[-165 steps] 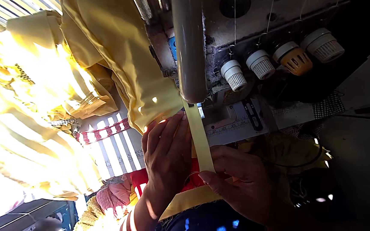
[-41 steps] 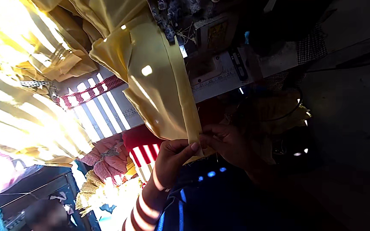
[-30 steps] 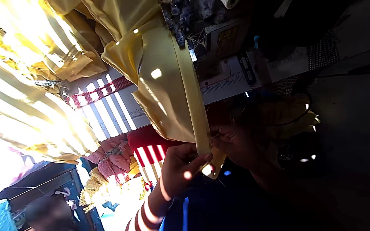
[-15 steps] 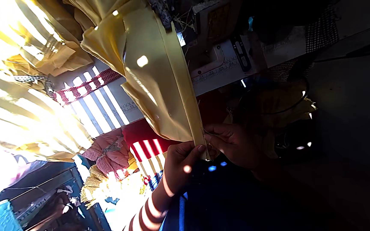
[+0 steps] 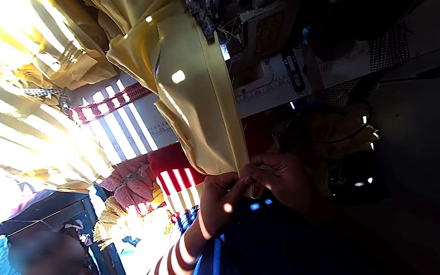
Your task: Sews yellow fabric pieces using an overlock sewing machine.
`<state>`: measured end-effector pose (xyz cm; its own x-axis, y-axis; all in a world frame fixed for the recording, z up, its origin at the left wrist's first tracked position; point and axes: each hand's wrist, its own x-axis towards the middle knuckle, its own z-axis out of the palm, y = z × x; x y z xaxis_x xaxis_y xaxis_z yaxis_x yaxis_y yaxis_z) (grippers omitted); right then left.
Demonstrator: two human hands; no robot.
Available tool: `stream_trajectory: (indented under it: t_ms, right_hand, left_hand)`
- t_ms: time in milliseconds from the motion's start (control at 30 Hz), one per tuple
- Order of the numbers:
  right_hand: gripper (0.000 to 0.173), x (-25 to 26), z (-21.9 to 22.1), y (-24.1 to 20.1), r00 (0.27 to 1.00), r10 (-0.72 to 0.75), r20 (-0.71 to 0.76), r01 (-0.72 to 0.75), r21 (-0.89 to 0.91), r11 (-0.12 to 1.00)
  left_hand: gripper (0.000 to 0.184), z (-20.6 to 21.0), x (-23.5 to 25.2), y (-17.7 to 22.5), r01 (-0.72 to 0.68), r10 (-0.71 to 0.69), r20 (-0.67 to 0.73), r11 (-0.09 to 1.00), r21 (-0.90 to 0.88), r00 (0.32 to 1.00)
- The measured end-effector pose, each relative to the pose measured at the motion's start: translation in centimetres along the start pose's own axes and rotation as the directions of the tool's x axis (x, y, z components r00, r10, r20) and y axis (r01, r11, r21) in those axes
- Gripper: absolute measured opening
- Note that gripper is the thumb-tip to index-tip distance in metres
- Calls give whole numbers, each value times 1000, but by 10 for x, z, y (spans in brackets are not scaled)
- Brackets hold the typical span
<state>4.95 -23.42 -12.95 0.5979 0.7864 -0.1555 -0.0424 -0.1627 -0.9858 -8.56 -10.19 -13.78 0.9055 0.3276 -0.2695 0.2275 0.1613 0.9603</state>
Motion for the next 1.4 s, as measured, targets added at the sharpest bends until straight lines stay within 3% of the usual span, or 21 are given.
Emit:
stream_trajectory:
  t_ms: [67, 133, 267, 333, 433, 600, 1067, 1200, 1333, 1400]
  right_hand:
    - [20, 0, 0, 2, 995, -92, -36, 89, -82, 993]
    - [19, 3, -3, 3, 988, -153, -36, 151, -64, 986]
    - [20, 6, -7, 1, 981, -191, 22, 188, 100, 977]
    - [22, 5, -8, -4, 975, -216, 50, 204, 177, 963]
    - [21, 3, -10, -7, 977, -206, 50, 192, 208, 959]
    - [19, 6, -5, 16, 996, -86, 16, 82, 188, 979]
    - [18, 75, -10, -9, 984, -169, -60, 174, 79, 982]
    - [18, 91, -7, -15, 979, -182, -94, 188, 56, 981]
    - [15, 108, -8, -21, 972, -192, -137, 201, 57, 978]
    - [15, 117, -9, -25, 972, -184, -148, 191, 33, 981]
  left_hand:
    - [23, -10, 2, 9, -81, 71, 53, 973, 218, 996]
    - [28, -30, 8, 35, -247, 231, 91, 858, 451, 969]
    - [30, -54, 50, 89, -455, 601, 3, 601, 657, 799]
    - [42, -62, 83, 96, -435, 627, 62, 462, 773, 777]
    - [47, -69, 107, 88, -345, 619, 49, 369, 863, 784]
    - [38, -72, 107, 83, -344, 631, 52, 349, 872, 774]
    - [37, -107, 165, 124, -293, 529, 71, 348, 891, 846]
    - [33, -113, 170, 131, -310, 575, 54, 358, 881, 816]
    - [29, -121, 192, 133, -380, 667, 83, 313, 870, 740]
    - [30, -126, 203, 138, -362, 648, 97, 289, 886, 755]
